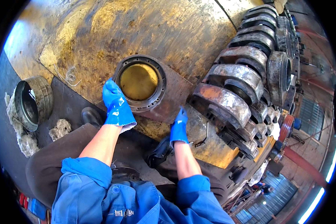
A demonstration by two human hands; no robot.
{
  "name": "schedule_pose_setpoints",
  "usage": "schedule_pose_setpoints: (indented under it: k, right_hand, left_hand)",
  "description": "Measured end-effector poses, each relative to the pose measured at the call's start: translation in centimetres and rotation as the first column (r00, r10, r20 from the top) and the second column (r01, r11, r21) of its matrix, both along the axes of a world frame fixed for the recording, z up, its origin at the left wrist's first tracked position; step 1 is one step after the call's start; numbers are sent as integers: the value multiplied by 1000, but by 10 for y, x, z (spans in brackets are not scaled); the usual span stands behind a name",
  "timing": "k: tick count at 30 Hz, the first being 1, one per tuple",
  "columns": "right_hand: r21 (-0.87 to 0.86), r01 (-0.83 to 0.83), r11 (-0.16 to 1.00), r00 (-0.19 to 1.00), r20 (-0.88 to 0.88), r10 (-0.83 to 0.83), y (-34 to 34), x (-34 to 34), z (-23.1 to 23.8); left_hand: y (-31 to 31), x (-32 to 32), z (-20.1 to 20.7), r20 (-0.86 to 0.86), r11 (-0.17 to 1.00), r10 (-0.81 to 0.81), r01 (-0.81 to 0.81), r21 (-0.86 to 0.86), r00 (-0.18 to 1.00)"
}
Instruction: The person cleans a large metal part and several smaller components by hand using a piece of fiber material soaked in a dark liquid, then uses a thin metal tool to remove residue from the larger part.
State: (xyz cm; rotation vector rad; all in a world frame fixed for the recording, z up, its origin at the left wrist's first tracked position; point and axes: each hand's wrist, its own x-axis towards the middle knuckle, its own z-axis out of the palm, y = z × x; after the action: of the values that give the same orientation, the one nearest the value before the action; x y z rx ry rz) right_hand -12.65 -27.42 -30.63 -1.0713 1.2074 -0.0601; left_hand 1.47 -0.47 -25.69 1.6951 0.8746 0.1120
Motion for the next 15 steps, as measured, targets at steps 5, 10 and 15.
schedule_pose_setpoints:
  k: [5,10,15]
  right_hand:
    - [-552,-80,830,992,40,122,-32,96,18]
    - [-134,-222,966,941,231,248,-23,84,15]
    - [-12,-193,981,974,122,193,-16,9,-30]
  left_hand:
    - [6,-5,-41,150,996,61,-69,49,987]
    - [7,-26,2,32,997,31,-29,-71,999]
    - [10,-27,8,4,999,17,-17,-43,1000]
